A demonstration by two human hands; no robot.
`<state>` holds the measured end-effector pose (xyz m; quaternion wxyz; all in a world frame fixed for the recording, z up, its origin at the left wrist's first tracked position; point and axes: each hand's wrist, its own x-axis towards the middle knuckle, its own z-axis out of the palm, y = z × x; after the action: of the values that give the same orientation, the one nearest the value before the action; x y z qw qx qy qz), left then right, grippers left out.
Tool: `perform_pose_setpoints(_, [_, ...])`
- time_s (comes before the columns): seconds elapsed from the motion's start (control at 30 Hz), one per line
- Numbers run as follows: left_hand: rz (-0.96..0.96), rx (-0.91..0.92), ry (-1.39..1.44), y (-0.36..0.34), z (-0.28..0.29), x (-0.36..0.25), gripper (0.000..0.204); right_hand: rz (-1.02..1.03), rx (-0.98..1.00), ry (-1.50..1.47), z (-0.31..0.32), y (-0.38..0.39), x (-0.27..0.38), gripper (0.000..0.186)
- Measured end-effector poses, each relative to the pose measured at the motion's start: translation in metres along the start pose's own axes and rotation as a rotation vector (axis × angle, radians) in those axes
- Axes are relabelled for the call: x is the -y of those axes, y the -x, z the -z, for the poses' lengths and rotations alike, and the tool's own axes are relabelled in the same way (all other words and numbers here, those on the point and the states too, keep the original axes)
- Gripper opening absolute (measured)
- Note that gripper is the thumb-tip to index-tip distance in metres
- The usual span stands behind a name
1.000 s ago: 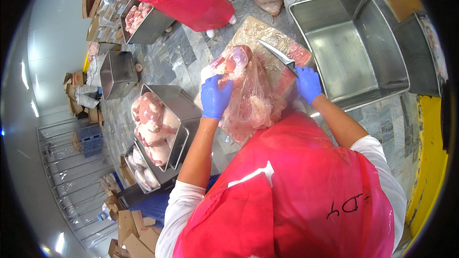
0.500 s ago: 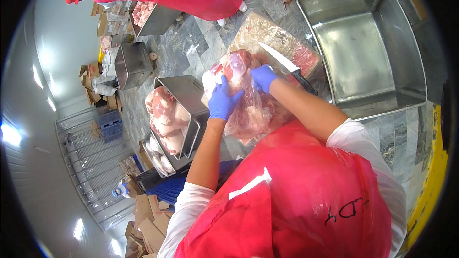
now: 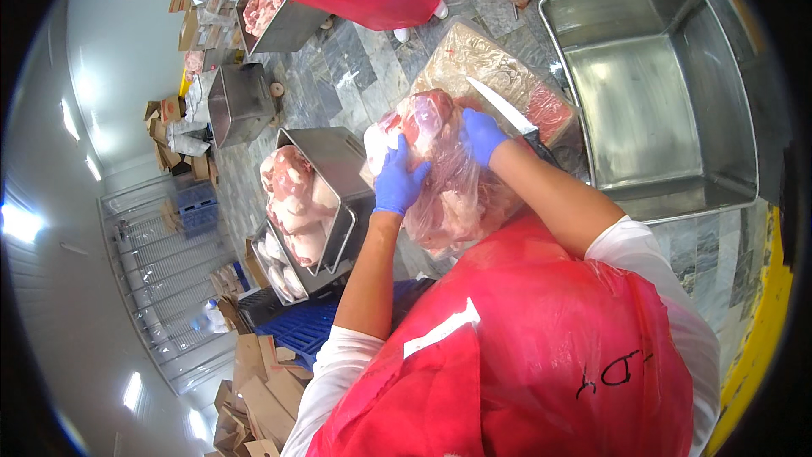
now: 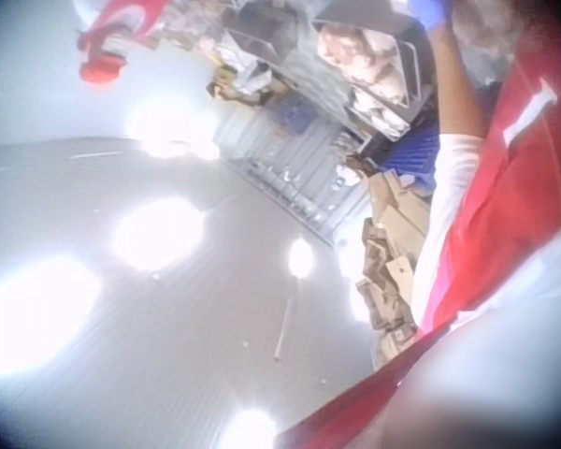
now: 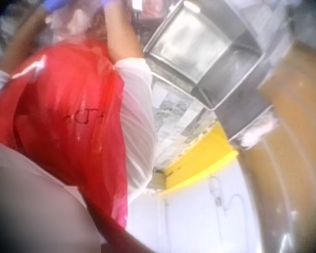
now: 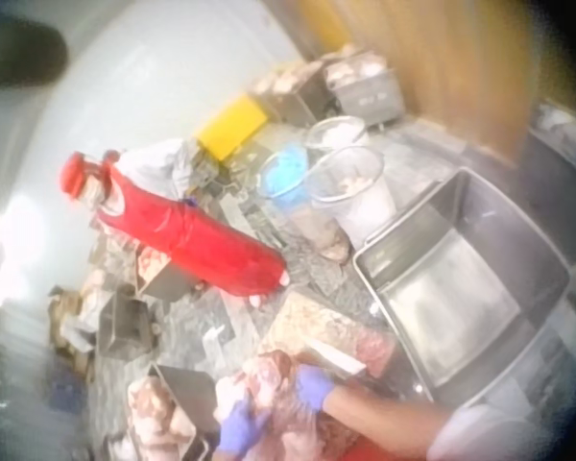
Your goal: The person is cutting a large piece of raw meat on a cutting board using a knife. They are wearing a red apron and blue gloves. The person is standing at a table with other pieces of meat in metal trays nearby.
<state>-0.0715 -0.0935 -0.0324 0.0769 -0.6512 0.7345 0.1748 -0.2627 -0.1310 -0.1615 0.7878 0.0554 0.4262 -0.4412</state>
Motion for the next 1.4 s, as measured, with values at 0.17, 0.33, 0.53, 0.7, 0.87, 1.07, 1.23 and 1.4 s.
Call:
perform_pose_setpoints(0.17, [-0.023,-0.072,-0.051,0.003,-0.01,0.006,0.091,0.235,0.208,0.339,0.003,-0.011,0.013,0.011])
perform_pose_setpoints(0.33, [0.028,-0.057,-0.085,0.005,-0.012,0.005,0.089,0.377,0.266,0.42,0.02,-0.008,-0.014,0.009])
perform_pose_setpoints(0.53, [-0.034,0.002,-0.048,0.01,-0.009,0.009,0.089,0.205,0.198,0.153,0.027,0.046,-0.013,0.016])
perform_pose_setpoints(0.7, [-0.189,-0.017,0.032,0.008,-0.004,0.016,0.087,0.3,0.163,0.233,0.054,0.05,-0.034,0.017])
perform_pose_setpoints(0.87, [-0.144,0.04,-0.022,0.015,0.001,0.015,0.086,0.196,0.308,0.493,0.069,0.06,-0.024,0.017])
perform_pose_setpoints(1.07, [-0.283,-0.009,0.163,0.012,-0.011,0.037,0.086,0.04,0.415,0.667,0.096,0.046,-0.013,0.016])
perform_pose_setpoints(1.23, [-0.203,0.014,0.148,0.02,-0.016,0.035,0.083,0.06,0.156,0.375,0.085,0.017,0.008,0.019])
perform_pose_setpoints(1.4, [-0.222,-0.016,0.136,0.02,-0.02,0.032,0.077,0.346,0.182,0.327,0.064,-0.057,-0.007,0.043])
